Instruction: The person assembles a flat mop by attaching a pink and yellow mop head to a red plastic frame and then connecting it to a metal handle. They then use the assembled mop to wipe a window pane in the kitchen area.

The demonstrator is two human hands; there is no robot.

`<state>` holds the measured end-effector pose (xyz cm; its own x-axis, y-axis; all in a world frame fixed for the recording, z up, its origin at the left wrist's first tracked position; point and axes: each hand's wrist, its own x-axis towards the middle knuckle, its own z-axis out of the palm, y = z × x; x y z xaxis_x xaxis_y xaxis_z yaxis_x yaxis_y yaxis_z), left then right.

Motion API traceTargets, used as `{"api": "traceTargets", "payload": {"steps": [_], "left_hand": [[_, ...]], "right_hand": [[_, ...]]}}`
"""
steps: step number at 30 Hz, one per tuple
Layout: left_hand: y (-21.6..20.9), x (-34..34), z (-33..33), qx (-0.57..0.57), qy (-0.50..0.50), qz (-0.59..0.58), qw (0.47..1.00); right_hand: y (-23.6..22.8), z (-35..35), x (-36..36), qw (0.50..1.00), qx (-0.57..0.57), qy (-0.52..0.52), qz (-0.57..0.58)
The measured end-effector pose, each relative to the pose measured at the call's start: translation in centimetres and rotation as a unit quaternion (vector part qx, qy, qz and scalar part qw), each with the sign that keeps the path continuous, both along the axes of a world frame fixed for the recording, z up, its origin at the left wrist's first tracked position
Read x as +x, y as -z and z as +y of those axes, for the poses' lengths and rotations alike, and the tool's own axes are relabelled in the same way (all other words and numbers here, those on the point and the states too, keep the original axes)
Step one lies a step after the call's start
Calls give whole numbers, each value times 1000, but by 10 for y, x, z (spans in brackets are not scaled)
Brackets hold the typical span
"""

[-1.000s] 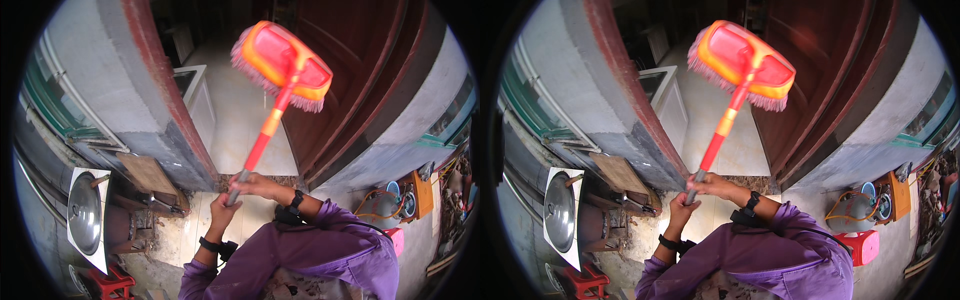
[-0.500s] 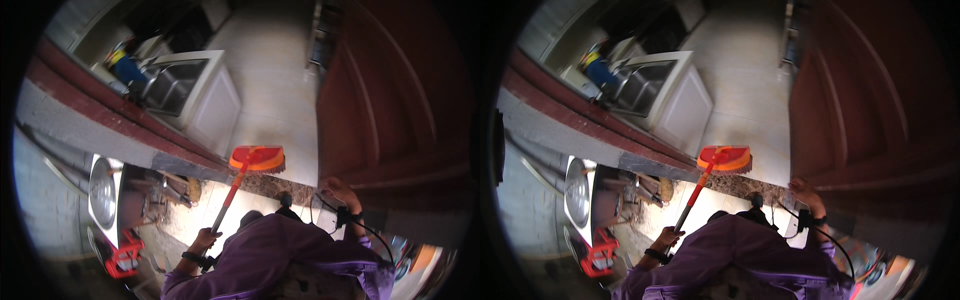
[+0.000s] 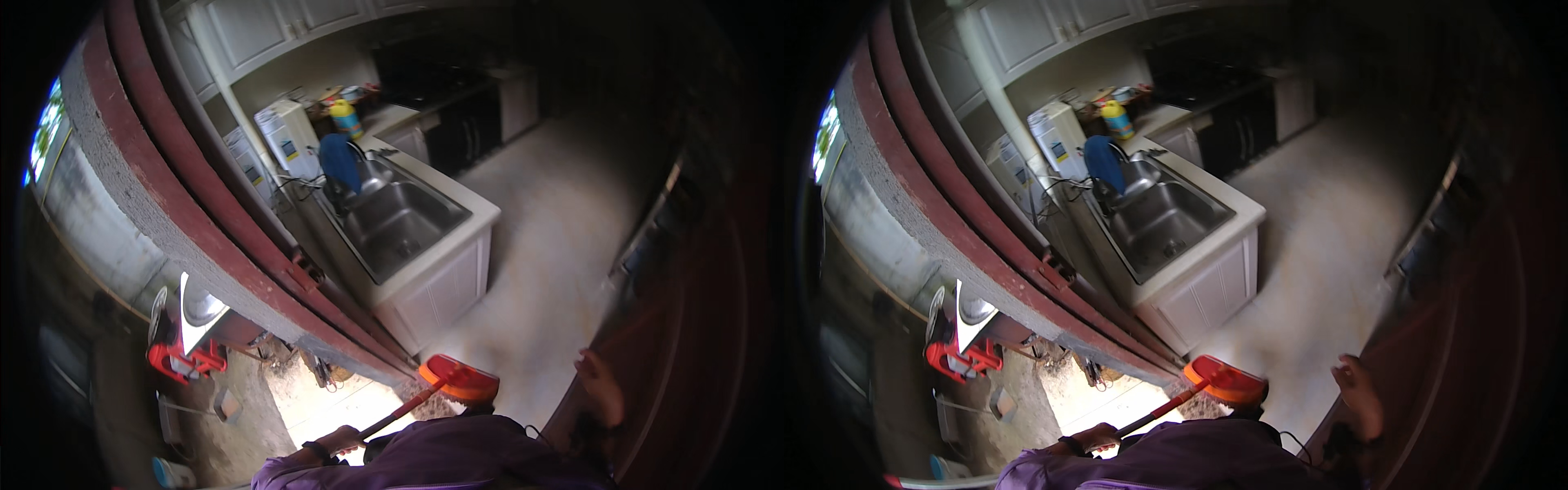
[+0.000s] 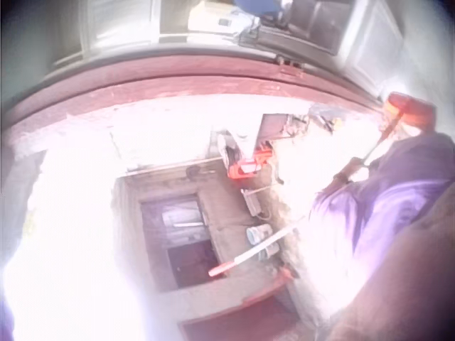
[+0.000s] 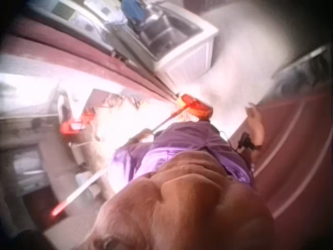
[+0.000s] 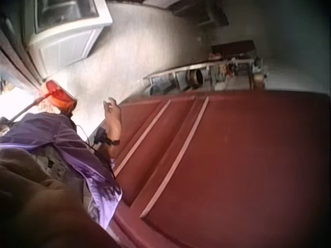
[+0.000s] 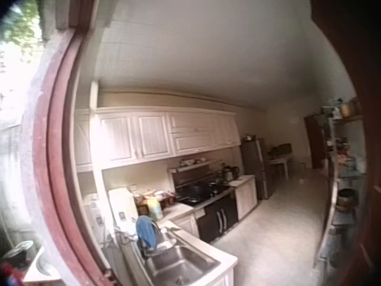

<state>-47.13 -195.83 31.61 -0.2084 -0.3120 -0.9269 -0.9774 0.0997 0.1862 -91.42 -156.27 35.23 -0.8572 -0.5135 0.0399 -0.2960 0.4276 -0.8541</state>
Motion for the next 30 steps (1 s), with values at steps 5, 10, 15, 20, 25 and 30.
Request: {"api": "traceTargets", "payload": {"steps": [5,10,15,20,25,30], "left_hand": [[42,-103,-33,69,4,18,997],[19,-207,-24,41,46,51,997],[16,-281,-22,50,9,65,997],[30,-362,7,37,-54,58,996],[29,-432,30,38,-86,55,994],[13,-506,39,5,-125,62,990]], "right_hand": [[-31,28,-83,988,143,57,3],[-16,41,-175,960,270,60,-36],[1,29,-282,951,305,22,-47],[15,2,-413,955,295,-29,-25],[23,-47,-545,969,232,-77,-25],[45,-119,-665,981,115,-157,-2]]}}
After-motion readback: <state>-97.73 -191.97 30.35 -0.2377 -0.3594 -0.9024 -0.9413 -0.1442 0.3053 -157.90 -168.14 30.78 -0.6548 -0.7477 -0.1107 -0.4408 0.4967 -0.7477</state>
